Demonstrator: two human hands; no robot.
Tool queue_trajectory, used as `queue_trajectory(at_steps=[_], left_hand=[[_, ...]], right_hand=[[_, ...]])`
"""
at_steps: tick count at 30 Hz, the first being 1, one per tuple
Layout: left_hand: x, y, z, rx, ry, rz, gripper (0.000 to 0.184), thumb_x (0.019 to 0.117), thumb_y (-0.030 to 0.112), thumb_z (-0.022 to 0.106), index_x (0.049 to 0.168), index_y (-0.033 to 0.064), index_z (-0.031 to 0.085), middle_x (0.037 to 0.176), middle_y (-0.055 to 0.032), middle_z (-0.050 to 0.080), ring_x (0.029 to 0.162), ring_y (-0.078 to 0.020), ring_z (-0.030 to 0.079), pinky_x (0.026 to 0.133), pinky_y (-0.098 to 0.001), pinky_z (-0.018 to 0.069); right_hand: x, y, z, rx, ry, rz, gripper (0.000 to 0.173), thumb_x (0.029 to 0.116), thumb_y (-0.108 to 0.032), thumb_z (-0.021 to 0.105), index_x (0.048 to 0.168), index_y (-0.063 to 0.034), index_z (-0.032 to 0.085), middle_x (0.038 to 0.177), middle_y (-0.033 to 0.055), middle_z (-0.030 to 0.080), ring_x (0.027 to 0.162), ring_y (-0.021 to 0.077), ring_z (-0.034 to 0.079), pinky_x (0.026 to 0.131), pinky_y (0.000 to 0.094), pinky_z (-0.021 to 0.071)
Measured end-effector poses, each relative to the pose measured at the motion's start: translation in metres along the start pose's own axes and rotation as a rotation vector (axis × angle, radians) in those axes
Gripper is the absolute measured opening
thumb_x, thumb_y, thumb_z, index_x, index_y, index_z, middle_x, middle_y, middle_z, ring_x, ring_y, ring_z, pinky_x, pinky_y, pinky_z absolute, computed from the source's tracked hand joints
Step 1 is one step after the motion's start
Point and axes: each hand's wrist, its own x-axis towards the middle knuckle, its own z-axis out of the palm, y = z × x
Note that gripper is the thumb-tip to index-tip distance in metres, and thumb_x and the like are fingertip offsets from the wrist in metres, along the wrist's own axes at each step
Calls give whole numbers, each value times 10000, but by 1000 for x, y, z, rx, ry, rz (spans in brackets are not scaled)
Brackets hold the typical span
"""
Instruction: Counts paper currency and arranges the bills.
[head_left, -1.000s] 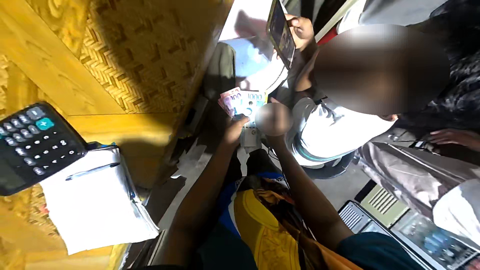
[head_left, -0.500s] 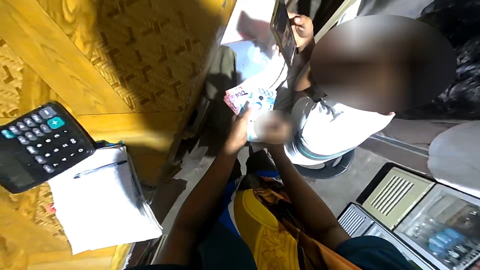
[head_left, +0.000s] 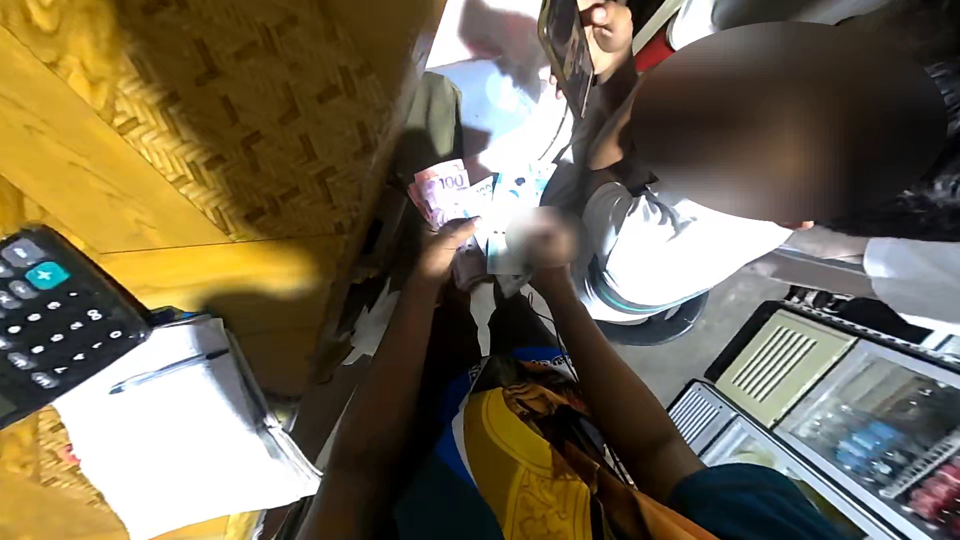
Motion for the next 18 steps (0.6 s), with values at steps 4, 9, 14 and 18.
queue_trajectory(at_steps=[4,9,14,18], left_hand=[[12,0,4,124,7,119,493,828,-108,732,1273,-74,522,1067,-54,690,980,-45,673,890,-233,573],[13,3,12,114,52,96,360,846,-12,780,1165,-43,618,1012,-51,734,949,-62,696,887,-251,576],[-3,15,15,80,-41,-205,220,961,38,668,1172,-4,620,1076,-54,664,987,-76,616,905,-271,520],[4,-2,28,0,164,14,303,776,-148,752,1014,-10,626,855,11,718,823,-30,690,797,-229,591]], right_hand=[[4,-6,-9,-11,-218,91,297,990,-29,601,1274,60,608,977,39,718,780,43,672,742,237,591],[6,-8,-9,106,-153,73,251,981,-4,588,1229,28,611,889,-18,707,712,21,650,681,212,575],[13,-5,-8,202,-185,85,322,981,19,562,1303,35,565,1006,22,720,798,45,675,756,244,589],[17,-4,-8,156,-169,164,408,976,21,566,1377,6,493,1044,48,711,799,76,685,740,271,597]])
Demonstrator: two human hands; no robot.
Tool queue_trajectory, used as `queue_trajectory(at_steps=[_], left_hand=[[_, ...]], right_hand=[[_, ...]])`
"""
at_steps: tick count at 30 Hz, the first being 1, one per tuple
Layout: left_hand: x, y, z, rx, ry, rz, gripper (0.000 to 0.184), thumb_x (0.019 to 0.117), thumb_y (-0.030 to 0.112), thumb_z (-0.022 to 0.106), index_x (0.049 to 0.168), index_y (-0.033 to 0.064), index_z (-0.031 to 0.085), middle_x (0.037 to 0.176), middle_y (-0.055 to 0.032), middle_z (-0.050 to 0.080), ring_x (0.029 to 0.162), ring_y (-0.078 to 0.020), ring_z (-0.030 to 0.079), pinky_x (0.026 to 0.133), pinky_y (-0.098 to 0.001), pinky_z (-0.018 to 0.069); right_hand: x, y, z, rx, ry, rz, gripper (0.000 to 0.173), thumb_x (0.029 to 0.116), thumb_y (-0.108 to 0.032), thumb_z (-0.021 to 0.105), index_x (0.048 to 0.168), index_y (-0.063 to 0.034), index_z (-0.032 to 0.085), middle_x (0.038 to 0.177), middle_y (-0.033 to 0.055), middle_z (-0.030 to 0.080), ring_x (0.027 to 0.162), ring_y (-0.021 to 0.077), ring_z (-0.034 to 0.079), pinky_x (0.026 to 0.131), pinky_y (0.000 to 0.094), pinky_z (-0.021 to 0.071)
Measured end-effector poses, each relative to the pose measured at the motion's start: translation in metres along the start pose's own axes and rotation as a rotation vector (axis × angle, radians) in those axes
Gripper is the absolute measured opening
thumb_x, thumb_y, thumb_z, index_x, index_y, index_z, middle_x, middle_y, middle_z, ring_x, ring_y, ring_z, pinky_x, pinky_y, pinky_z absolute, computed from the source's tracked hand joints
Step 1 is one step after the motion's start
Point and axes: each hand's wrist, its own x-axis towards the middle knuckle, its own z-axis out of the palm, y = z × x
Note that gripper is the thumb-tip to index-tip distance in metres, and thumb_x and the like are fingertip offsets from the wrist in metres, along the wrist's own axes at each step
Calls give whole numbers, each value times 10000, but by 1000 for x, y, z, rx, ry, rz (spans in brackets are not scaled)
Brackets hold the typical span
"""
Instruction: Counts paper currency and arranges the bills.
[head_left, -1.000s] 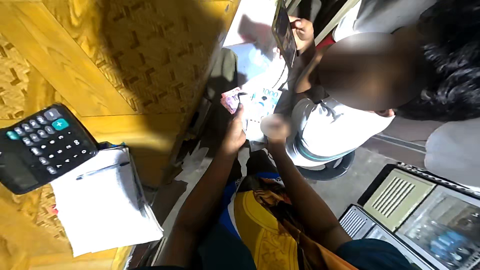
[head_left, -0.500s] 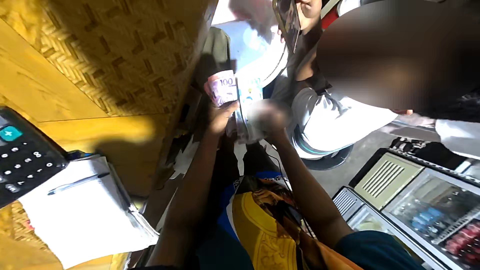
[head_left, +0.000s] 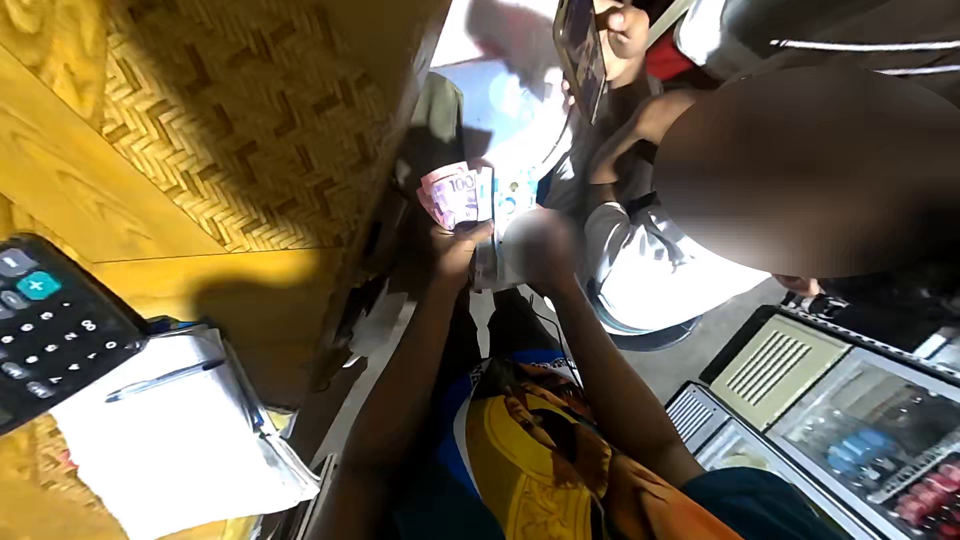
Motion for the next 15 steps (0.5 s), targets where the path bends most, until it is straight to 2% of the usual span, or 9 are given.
queue_trajectory(at_steps=[4,6,9,11,12,14,15], left_hand=[[-1,-8,11,-38,91,53,301,745,-183,737,955,0,622,801,38,709,759,-3,678,747,-206,591],[-3,-11,14,-59,127,34,292,756,-159,761,973,-16,628,816,22,708,779,-10,676,760,-211,586],[-3,-12,17,-97,111,-7,163,856,-57,740,977,-8,643,830,1,707,795,-45,677,770,-243,584],[-1,-9,14,-73,38,-9,211,926,35,713,1112,-21,631,945,-23,718,889,-61,693,841,-265,593],[-1,-8,14,-34,34,-14,286,900,14,736,1149,-49,609,977,-42,707,908,-61,682,856,-257,581],[4,-9,13,58,65,-44,374,814,-38,792,1132,-86,600,974,-78,696,890,-63,664,839,-247,563],[7,-11,12,87,59,-68,402,809,-35,800,1152,-91,596,1003,-96,688,913,-74,652,856,-253,553]], right_hand=[[2,4,0,-63,-44,43,445,972,28,569,1406,12,472,1047,60,709,831,83,689,748,278,595],[2,3,4,-75,-14,60,435,980,29,568,1404,19,474,1032,62,706,808,74,676,729,267,586],[2,0,10,-103,48,111,430,984,24,574,1402,40,473,1024,71,696,798,61,656,723,257,571],[3,0,11,-121,80,102,433,976,37,580,1396,55,473,1027,83,687,796,55,648,720,245,564],[3,1,11,-132,88,89,436,969,45,584,1392,59,476,1025,86,682,789,51,645,709,237,563],[4,2,10,-145,91,85,442,960,54,590,1389,54,485,1034,96,674,786,60,643,700,240,564],[5,1,9,-145,95,97,443,963,40,599,1393,49,491,1044,105,674,787,72,645,701,250,566]])
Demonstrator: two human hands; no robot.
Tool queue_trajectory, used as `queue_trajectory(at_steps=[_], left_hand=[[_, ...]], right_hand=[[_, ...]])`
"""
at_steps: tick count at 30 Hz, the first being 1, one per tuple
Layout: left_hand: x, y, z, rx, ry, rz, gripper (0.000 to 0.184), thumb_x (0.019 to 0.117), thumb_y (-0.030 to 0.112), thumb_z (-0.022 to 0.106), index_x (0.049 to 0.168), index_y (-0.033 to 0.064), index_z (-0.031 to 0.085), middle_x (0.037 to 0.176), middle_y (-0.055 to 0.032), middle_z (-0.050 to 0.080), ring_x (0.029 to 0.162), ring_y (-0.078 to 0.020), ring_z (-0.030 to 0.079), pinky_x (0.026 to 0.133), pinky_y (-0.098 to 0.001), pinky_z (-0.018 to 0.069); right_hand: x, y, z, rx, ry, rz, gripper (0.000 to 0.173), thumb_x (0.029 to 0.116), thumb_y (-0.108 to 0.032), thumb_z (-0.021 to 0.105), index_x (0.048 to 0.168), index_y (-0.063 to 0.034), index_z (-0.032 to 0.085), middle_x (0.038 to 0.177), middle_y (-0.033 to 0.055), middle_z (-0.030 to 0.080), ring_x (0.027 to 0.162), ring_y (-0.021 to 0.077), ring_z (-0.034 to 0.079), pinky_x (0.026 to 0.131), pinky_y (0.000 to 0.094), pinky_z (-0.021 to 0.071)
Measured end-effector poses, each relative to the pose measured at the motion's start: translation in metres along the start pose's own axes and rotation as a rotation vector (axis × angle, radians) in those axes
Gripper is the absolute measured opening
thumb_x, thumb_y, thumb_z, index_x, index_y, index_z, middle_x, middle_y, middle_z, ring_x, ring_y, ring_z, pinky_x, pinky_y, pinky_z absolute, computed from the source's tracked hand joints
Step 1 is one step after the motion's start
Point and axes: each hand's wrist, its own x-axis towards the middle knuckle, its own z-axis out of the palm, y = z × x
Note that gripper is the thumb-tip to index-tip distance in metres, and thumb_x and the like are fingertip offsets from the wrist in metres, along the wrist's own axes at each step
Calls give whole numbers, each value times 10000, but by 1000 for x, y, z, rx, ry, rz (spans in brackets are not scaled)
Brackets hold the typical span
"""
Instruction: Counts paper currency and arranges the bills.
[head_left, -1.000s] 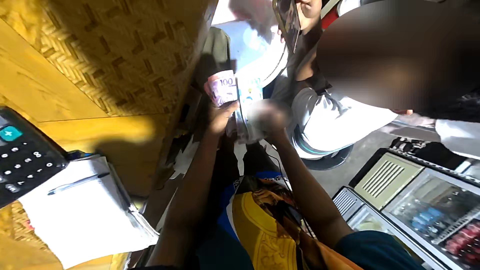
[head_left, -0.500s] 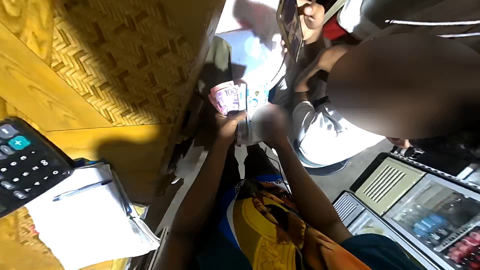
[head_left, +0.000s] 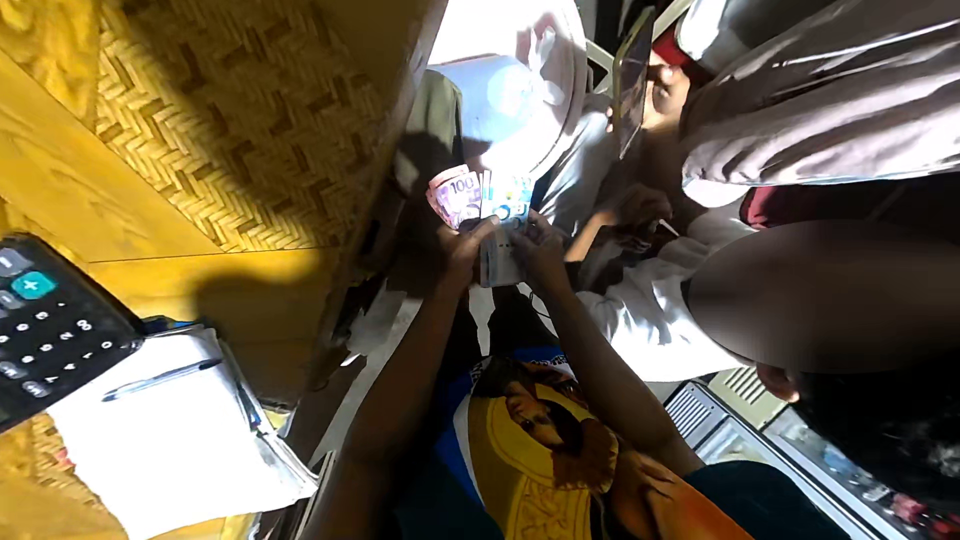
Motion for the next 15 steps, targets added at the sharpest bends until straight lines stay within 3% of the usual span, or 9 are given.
queue_trajectory(at_steps=[2,4,6,8,10,12,15], left_hand=[[4,-1,-1,28,-36,-29,398,812,-20,805,1151,-72,602,1001,-89,688,914,-73,653,851,-252,556],[4,-2,-2,41,-77,-56,418,801,-33,811,1155,-58,592,984,-74,686,888,-66,661,822,-242,569],[2,-1,-3,65,-104,-74,435,813,-34,804,1181,-54,572,1001,-70,666,895,-58,650,821,-235,565],[3,0,-9,66,-159,-65,432,888,7,754,1261,-63,547,1094,-97,651,980,-74,631,884,-251,543],[10,-3,-18,52,-263,-59,349,1026,131,605,1330,-34,552,1184,-90,650,1053,-79,621,942,-271,529],[20,-6,-27,26,-320,-120,301,1087,203,478,1304,17,572,1097,-39,664,960,-60,641,870,-260,552],[32,-9,-35,-2,-302,-123,216,1062,110,518,1243,3,567,1002,-33,681,882,-70,662,823,-258,569]], right_hand=[[3,-3,-1,14,20,38,402,989,-57,632,1368,27,527,1039,104,686,797,90,659,706,270,577],[7,-7,-5,29,5,55,303,1015,-142,622,1268,20,582,984,80,695,811,96,674,754,292,591],[10,-10,-6,36,-32,69,217,1019,-120,615,1179,25,621,924,69,698,785,94,679,753,295,597],[11,-11,-4,22,-26,54,166,1009,-88,618,1131,24,628,884,54,694,760,80,676,731,281,595],[13,-11,-4,17,23,47,160,1012,-87,617,1129,21,628,868,49,686,732,79,664,695,270,585],[16,-12,-10,66,46,45,120,1017,-63,600,1098,21,627,834,43,688,705,81,666,678,270,588],[19,-9,-25,124,-6,40,86,1012,-34,579,1072,0,632,808,18,694,699,70,667,684,271,591]])
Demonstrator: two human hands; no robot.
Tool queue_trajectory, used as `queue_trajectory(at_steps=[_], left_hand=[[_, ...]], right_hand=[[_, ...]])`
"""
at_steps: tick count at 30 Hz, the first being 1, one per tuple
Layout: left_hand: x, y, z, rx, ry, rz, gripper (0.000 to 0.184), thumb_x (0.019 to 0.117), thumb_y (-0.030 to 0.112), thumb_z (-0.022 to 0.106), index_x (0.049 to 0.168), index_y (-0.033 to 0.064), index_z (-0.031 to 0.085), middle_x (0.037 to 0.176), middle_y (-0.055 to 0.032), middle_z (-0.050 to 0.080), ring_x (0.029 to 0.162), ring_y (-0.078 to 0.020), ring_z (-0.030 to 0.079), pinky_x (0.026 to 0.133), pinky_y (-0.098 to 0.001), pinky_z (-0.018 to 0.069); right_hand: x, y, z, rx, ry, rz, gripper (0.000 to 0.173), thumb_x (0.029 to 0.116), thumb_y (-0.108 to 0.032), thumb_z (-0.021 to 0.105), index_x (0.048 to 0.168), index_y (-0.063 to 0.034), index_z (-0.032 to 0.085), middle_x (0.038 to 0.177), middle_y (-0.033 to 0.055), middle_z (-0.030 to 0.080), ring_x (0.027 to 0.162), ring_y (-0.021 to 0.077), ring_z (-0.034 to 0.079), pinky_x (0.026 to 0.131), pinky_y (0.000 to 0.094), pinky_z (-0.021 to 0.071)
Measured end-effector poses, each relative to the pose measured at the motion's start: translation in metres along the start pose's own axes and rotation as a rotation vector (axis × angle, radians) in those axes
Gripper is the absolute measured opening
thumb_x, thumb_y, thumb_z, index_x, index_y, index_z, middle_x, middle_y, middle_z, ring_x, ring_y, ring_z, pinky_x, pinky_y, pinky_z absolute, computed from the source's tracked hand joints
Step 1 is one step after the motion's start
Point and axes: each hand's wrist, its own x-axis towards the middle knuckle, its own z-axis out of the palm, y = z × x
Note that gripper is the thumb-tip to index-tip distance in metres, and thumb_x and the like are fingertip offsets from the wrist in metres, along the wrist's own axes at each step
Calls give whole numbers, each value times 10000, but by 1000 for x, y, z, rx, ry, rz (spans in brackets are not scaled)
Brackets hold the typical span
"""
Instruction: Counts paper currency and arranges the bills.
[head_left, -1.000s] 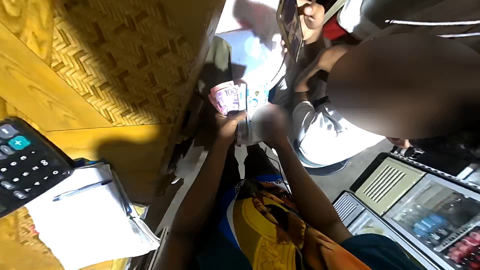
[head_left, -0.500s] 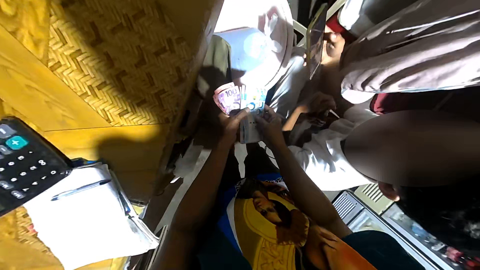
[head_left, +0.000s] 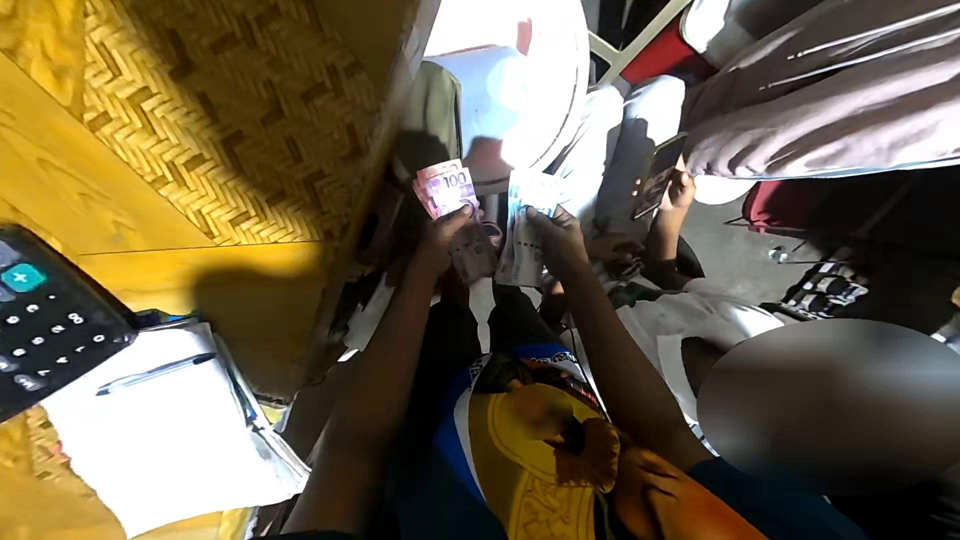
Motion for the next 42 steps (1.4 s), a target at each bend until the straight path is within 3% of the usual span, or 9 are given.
queue_trajectory(at_steps=[4,8,17,19,23,31,34,37,42], left_hand=[[5,-1,-2,60,63,163,589,906,-41,710,1422,-59,427,1264,-142,616,1123,-109,630,987,-271,534],[4,-6,4,96,109,224,736,819,-63,790,1441,-83,398,1320,-175,595,1178,-120,616,1017,-271,523],[-11,0,13,162,147,86,412,955,26,687,1320,-86,533,1211,-151,641,1066,-83,615,966,-248,508],[-13,2,15,179,153,84,335,945,3,685,1244,-92,570,1121,-120,655,988,-45,610,914,-223,509],[-8,0,12,180,136,116,435,912,-21,721,1294,-118,537,1199,-169,648,1059,-66,622,956,-229,512],[-1,-6,8,139,149,139,399,863,-24,766,1212,-99,587,1093,-109,687,976,-49,652,899,-238,550],[-12,-2,16,192,164,136,369,889,-37,729,1214,-120,573,1090,-111,667,954,-12,623,875,-193,529],[-21,4,28,272,172,104,293,954,-44,630,1221,-142,560,1066,-147,638,914,-34,582,841,-201,497],[-15,-8,24,178,90,95,259,922,-40,678,1158,-86,580,953,-49,650,824,-4,611,772,-199,539]], right_hand=[[-2,-3,-7,32,-74,15,115,992,-14,602,1101,-1,638,822,21,704,710,80,677,690,273,597],[-5,-1,-6,94,-147,9,136,981,-7,604,1113,-10,638,858,25,722,739,88,693,712,283,607],[-12,0,9,112,-177,97,159,1016,-13,555,1173,-8,577,890,30,701,759,92,692,741,282,610],[-13,1,11,97,-170,116,160,1015,-13,559,1175,-16,569,890,20,691,758,79,684,739,272,604],[-13,1,16,100,-154,139,186,1018,-6,555,1203,-14,556,908,27,689,761,86,687,736,275,608],[-10,4,17,106,-113,92,176,1007,-6,577,1183,-12,580,915,31,697,776,91,689,750,281,605],[-10,7,19,133,-107,67,230,990,-3,607,1218,-13,584,930,43,713,768,101,700,730,291,615],[-6,11,29,13,-42,23,259,943,-3,678,1183,14,583,913,55,700,750,87,685,705,275,604],[-2,9,32,-171,11,49,153,970,-115,696,1040,19,674,821,54,688,670,83,647,630,271,570]])
